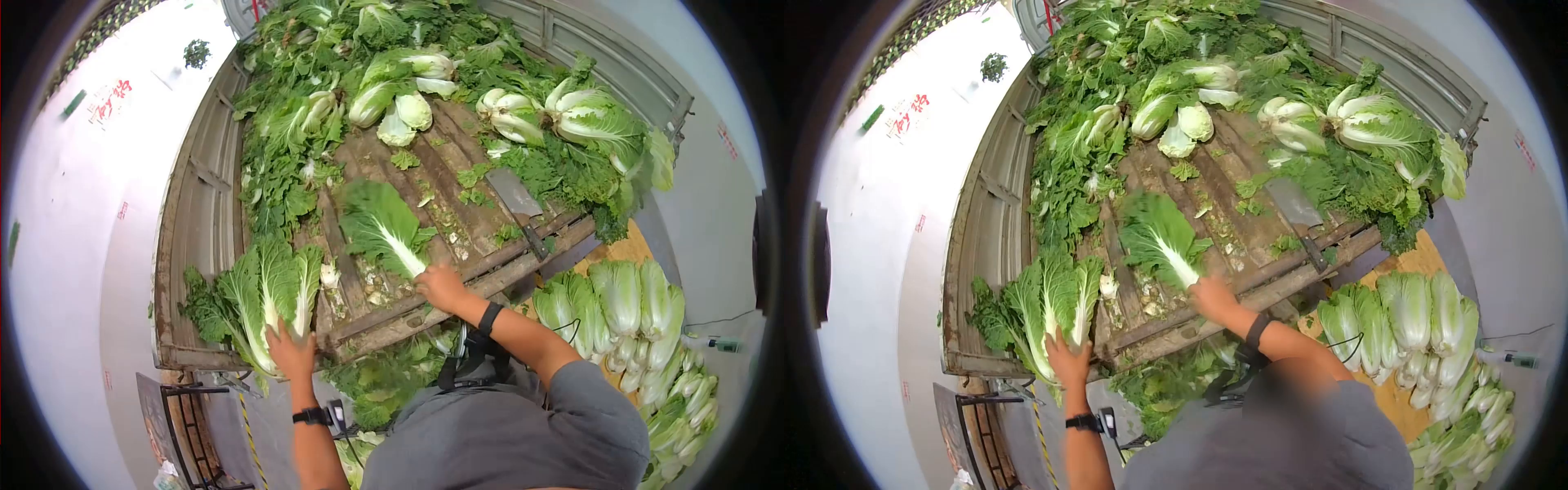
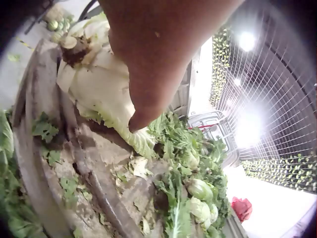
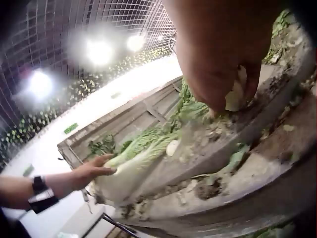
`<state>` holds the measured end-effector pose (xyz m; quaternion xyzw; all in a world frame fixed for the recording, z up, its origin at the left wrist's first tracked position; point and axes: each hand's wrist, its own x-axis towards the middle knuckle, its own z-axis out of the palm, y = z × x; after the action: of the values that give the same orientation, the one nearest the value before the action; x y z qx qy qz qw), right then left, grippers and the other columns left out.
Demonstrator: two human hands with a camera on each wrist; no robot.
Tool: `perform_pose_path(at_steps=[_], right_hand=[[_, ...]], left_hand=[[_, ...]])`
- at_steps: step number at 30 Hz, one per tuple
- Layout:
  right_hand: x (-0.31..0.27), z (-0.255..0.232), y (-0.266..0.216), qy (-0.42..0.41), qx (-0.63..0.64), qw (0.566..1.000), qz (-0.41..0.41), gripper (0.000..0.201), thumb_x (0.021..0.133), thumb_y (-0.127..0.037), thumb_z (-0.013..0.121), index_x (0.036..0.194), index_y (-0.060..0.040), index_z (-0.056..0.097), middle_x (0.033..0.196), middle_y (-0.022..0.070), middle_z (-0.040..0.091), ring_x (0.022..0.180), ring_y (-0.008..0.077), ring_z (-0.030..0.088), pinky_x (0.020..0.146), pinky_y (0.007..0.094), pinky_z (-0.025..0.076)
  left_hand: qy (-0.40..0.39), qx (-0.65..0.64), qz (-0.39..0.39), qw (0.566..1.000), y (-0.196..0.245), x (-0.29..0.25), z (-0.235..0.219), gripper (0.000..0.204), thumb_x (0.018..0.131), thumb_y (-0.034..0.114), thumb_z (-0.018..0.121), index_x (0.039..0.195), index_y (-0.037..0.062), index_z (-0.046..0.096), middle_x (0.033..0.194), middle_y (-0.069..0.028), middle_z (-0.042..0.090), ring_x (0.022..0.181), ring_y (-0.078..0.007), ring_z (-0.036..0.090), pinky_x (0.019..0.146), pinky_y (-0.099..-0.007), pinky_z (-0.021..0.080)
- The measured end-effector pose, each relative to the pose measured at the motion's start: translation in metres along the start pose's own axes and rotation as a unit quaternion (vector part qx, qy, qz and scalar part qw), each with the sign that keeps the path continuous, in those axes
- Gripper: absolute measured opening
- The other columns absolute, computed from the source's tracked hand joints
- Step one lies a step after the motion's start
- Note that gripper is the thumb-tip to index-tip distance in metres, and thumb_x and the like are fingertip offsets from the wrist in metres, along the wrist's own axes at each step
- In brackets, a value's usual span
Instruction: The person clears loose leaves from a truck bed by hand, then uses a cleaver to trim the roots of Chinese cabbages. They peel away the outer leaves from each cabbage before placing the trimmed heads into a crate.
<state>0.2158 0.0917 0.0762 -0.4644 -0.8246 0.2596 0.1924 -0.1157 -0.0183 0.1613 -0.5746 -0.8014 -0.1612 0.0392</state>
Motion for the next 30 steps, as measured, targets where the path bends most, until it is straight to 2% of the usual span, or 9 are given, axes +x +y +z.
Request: perform_pose_path(at_steps=[4,7,8,11,17,22,24,27,30], right_hand=[[-0.019,-0.037,-0.067,-0.096,0.203,0.967,-0.121,0.021,0.082,-0.018,0.065,0.098,-0.0061,0.072,0.092,0.0126,0.068,0.084,0.03,0.064,0.078,0.0406,0.05],[-0.019,-0.058,-0.095,-0.224,0.366,0.884,-0.185,0.021,0.084,-0.017,0.065,0.1,-0.0047,0.071,0.098,0.0113,0.069,0.088,0.0249,0.066,0.08,0.0377,0.05],[-0.017,-0.074,-0.101,-0.248,0.357,0.881,-0.185,0.02,0.087,-0.019,0.066,0.102,-0.0058,0.071,0.098,0.0094,0.069,0.086,0.0194,0.066,0.074,0.0338,0.052],[-0.011,-0.093,-0.098,-0.317,0.448,0.836,-0.015,0.023,0.093,-0.022,0.062,0.107,-0.0053,0.068,0.1,0.0089,0.068,0.083,0.0167,0.066,0.071,0.0298,0.055],[-0.01,-0.059,-0.052,-0.078,0.526,0.818,0.219,0.027,0.096,-0.022,0.058,0.114,-0.0029,0.059,0.098,0.0076,0.068,0.084,0.0149,0.068,0.066,0.0268,0.055],[-0.045,-0.078,-0.002,-0.007,0.545,0.786,0.291,0.025,0.094,-0.023,0.06,0.113,-0.0052,0.057,0.098,0.0065,0.067,0.084,0.0133,0.067,0.068,0.0265,0.053],[-0.058,-0.094,0.017,0.043,0.539,0.774,0.33,0.031,0.093,-0.024,0.062,0.117,-0.0061,0.054,0.099,0.006,0.067,0.085,0.0136,0.066,0.069,0.0264,0.053],[-0.066,-0.123,0.047,0.145,0.56,0.732,0.361,0.04,0.091,-0.027,0.064,0.122,-0.0077,0.05,0.104,0.0075,0.065,0.092,0.0179,0.064,0.076,0.0302,0.052],[-0.071,-0.165,0.093,0.228,0.593,0.698,0.331,0.056,0.089,-0.031,0.066,0.133,-0.0082,0.041,0.116,0.0131,0.059,0.102,0.0232,0.061,0.084,0.0344,0.051]], left_hand=[[-0.052,-0.087,0.177,0.979,0.06,-0.029,-0.016,0.084,0.063,0.03,0.082,0.138,0.0149,0.048,0.148,-0.0207,0.034,0.138,-0.039,0.029,0.109,-0.0539,0.028],[-0.196,-0.107,0.254,0.941,0.083,-0.031,-0.027,0.069,0.061,0.024,0.084,0.124,0.0118,0.059,0.139,-0.0187,0.046,0.137,-0.0359,0.032,0.109,-0.055,0.026],[-0.219,-0.062,0.31,0.923,0.078,-0.03,-0.028,0.049,0.067,0.034,0.08,0.106,0.0076,0.064,0.116,-0.0174,0.061,0.122,-0.0353,0.05,0.101,-0.0507,0.037],[-0.426,0.04,0.157,0.89,0.101,-0.039,-0.077,0.05,0.073,0.049,0.073,0.098,0.0058,0.064,0.093,-0.0188,0.065,0.098,-0.0381,0.061,0.085,-0.0453,0.047],[-0.6,-0.052,0.09,0.793,0.021,-0.065,-0.045,0.067,0.077,0.064,0.064,0.102,0.0014,0.062,0.092,-0.0233,0.066,0.089,-0.0395,0.063,0.076,-0.0434,0.049],[-0.565,0.022,0.07,0.822,-0.058,-0.116,0.04,0.071,0.076,0.064,0.065,0.107,0.0002,0.062,0.1,-0.0245,0.066,0.096,-0.0396,0.063,0.08,-0.0459,0.048],[-0.547,0.047,0.06,0.834,-0.056,-0.123,0.061,0.068,0.075,0.057,0.07,0.114,0.0022,0.06,0.106,-0.0243,0.065,0.102,-0.0407,0.06,0.084,-0.0471,0.048],[-0.372,0.0,0.028,0.928,-0.064,-0.142,0.104,0.066,0.074,0.049,0.074,0.12,0.0044,0.058,0.112,-0.0221,0.063,0.105,-0.0407,0.059,0.086,-0.0472,0.048],[-0.39,-0.039,0.024,0.92,-0.055,-0.134,0.126,0.064,0.075,0.042,0.075,0.124,0.0057,0.056,0.114,-0.0211,0.063,0.104,-0.0389,0.059,0.087,-0.045,0.049]])
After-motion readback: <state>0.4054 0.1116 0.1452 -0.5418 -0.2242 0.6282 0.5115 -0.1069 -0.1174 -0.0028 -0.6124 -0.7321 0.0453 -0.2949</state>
